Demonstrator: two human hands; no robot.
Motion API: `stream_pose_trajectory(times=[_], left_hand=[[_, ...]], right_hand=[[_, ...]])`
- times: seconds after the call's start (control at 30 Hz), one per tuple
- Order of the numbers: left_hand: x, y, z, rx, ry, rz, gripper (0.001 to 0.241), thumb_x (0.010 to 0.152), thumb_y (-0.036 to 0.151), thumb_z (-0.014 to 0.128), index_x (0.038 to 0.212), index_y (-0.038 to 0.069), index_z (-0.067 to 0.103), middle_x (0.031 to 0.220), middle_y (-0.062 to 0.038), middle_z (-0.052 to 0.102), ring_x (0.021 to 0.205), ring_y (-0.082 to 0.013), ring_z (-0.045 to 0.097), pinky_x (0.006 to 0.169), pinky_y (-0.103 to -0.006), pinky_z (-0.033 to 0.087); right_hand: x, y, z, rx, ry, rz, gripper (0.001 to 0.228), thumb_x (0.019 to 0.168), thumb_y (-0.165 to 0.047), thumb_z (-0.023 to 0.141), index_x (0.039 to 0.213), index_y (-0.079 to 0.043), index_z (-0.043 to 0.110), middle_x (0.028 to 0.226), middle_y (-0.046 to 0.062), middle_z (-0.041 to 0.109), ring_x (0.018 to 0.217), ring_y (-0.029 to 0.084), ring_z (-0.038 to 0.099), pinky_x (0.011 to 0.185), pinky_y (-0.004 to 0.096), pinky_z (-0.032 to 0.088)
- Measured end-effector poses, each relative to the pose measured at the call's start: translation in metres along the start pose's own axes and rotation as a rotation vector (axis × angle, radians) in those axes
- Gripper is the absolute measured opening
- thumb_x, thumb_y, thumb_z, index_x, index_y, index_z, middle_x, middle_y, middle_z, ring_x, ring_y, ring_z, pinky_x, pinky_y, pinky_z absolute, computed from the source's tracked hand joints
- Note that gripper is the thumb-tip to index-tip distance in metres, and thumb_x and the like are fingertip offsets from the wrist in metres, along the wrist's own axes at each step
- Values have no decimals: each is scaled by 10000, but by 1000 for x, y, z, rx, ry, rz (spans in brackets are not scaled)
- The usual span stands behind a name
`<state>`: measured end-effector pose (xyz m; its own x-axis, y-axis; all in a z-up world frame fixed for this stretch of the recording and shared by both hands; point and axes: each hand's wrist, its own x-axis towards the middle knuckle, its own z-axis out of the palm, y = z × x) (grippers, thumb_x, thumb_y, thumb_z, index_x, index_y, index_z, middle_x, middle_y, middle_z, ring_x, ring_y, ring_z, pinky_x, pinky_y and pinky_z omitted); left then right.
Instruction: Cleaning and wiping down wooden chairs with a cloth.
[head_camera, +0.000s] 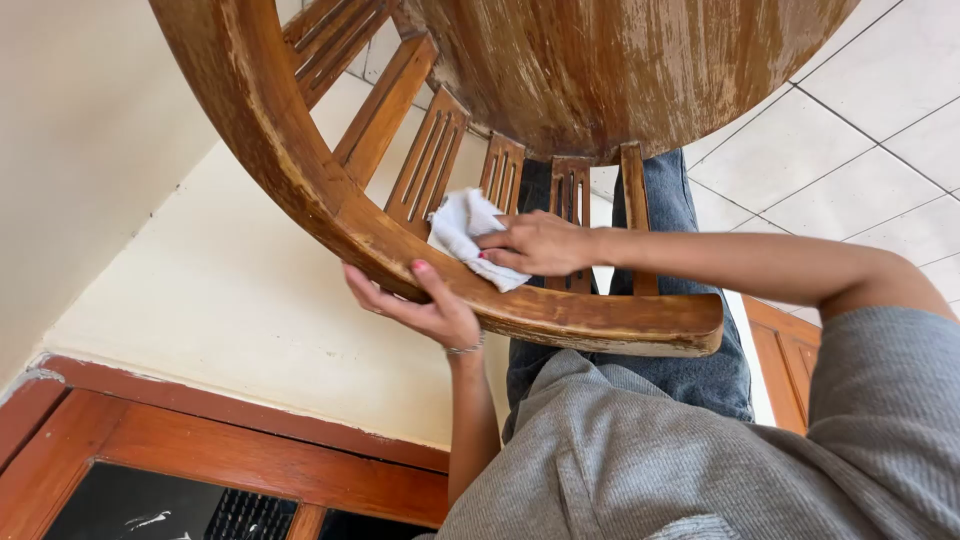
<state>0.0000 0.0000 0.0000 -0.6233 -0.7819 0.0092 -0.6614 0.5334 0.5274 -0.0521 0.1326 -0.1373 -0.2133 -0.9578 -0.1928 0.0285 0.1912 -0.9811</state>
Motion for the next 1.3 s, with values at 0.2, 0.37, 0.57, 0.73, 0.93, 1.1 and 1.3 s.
stream_pose_trajectory(times=[0.2,0.37,0.57,0.73,0.93,1.1,1.3], left_hand=[[-79,3,13,125,-103,201,674,1127,368,511,1631,47,199,1694,-251,125,1604,-375,218,1265,-478,367],[-103,19,22,237,-71,254,720,1063,437,501,1614,64,228,1672,-189,293,1570,-355,305,1315,-558,175],[-113,16,20,217,-81,191,790,1089,563,390,1643,43,174,1688,-183,296,1578,-368,322,1313,-567,170],[-110,17,18,252,-92,195,781,1095,597,299,1632,38,202,1684,-191,312,1573,-361,354,1307,-559,164],[-107,15,24,262,-104,197,754,1097,581,319,1608,31,265,1651,-177,375,1541,-339,395,1298,-550,146],[-107,23,19,278,-140,160,742,1095,568,350,1604,33,285,1648,-172,384,1540,-337,394,1308,-556,139],[-109,18,19,283,-166,186,751,1095,560,388,1605,21,268,1657,-180,363,1542,-356,358,1298,-564,109]], right_hand=[[15,112,23,-280,-19,348,511,1180,-440,282,1366,-121,634,868,158,655,540,173,566,439,369,416],[28,68,-22,-273,62,361,603,1011,-511,384,1408,-98,573,1076,326,558,435,187,559,269,358,427],[-8,-1,8,-154,138,-41,517,1122,-512,365,1473,-185,559,934,170,684,614,162,612,418,324,453],[23,98,29,-222,196,39,502,1138,-413,332,1492,-121,535,790,185,639,495,204,586,350,350,425],[34,77,4,-247,46,489,599,1075,-524,303,1570,-194,366,1260,491,447,503,201,543,301,346,482],[-4,19,34,-153,215,-78,598,968,-241,654,1536,-162,484,1033,228,637,640,170,578,404,277,440],[32,158,37,-351,277,181,473,1104,-357,477,1503,-101,482,797,203,664,558,249,617,387,373,473]])
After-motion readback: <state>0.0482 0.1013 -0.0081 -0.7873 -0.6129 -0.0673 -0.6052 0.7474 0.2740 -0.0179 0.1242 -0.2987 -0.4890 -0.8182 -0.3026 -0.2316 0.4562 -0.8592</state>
